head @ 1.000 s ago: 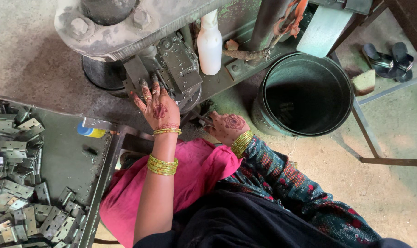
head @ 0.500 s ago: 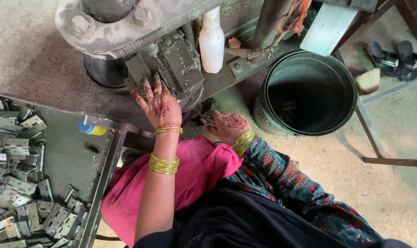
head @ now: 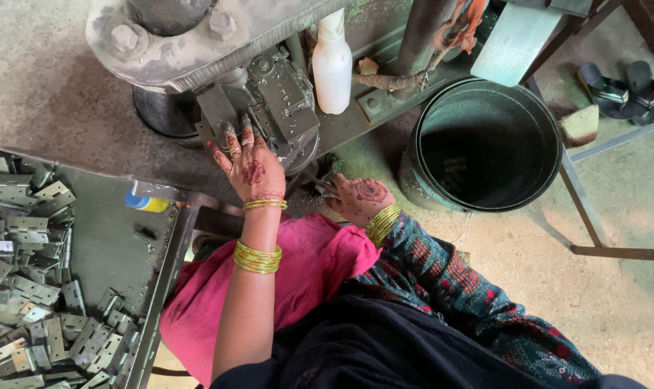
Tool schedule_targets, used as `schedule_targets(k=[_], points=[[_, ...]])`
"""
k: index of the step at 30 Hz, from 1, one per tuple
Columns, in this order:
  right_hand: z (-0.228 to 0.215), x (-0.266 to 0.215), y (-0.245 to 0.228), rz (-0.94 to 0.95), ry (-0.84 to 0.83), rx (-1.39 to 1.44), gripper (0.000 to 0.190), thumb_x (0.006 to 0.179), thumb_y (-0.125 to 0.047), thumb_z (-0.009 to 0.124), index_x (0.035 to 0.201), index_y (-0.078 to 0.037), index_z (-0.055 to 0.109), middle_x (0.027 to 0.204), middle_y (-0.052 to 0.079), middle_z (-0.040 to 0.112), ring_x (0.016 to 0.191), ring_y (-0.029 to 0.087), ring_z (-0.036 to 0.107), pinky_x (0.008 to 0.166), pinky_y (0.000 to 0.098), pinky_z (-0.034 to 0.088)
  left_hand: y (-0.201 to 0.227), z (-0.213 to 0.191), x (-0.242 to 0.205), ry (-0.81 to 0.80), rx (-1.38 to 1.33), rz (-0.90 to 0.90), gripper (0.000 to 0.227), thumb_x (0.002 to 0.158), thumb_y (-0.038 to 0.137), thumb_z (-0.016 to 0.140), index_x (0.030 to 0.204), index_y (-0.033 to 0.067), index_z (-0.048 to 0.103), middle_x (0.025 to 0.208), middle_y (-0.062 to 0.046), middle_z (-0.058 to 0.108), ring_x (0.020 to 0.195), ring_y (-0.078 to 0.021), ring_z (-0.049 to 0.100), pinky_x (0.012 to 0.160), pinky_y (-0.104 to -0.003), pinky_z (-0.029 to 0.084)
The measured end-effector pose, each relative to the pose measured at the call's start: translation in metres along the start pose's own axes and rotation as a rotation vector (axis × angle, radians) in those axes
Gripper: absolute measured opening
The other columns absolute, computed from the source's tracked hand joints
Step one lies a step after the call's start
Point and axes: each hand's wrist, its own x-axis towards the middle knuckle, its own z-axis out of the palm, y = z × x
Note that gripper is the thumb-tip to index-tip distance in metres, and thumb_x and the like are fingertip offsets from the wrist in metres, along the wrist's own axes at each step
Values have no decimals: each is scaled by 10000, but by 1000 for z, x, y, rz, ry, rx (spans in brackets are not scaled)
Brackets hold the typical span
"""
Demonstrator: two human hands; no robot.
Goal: The person repeatedly picks up metal hinge pieces from a pile, places them into a press machine, and operates the lever to process each piece. The processed pieces are then dropped into a bucket below.
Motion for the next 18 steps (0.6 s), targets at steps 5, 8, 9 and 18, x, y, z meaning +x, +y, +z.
schedule_targets(k=[5, 8, 9, 18], points=[[1, 0, 1, 4, 2, 12, 544, 956, -518, 572, 1266, -72, 535, 962, 207, 731, 922, 405, 709, 798, 511, 542, 0, 1, 0, 31, 11, 15, 379, 931, 99, 568, 1263, -18, 708, 1494, -98, 591, 1457, -345, 432, 1230, -627, 109], [0, 0, 0, 4, -7, 17, 555, 957, -517, 576, 1272, -62, 528, 958, 216, 726, 919, 415, 704, 792, 519, 540, 0, 1, 0, 46, 14, 20, 396, 935, 101, 569, 1287, -21, 702, 1505, -93, 583, 1465, -341, 422, 1232, -629, 111], [0, 0, 0, 2, -6, 20, 562, 958, -517, 578, 1276, -57, 525, 957, 221, 724, 917, 420, 701, 788, 523, 539, 0, 0, 0, 48, 18, 23, 390, 937, 101, 569, 1282, -20, 704, 1505, -91, 583, 1470, -340, 418, 1231, -631, 110], [3, 1, 2, 17, -9, 31, 566, 950, -517, 586, 1288, -69, 519, 958, 224, 724, 914, 420, 702, 786, 521, 542, -1, 1, -1, 15, 29, 22, 351, 925, 114, 578, 1219, -7, 726, 1507, -87, 588, 1489, -335, 403, 1236, -628, 103]])
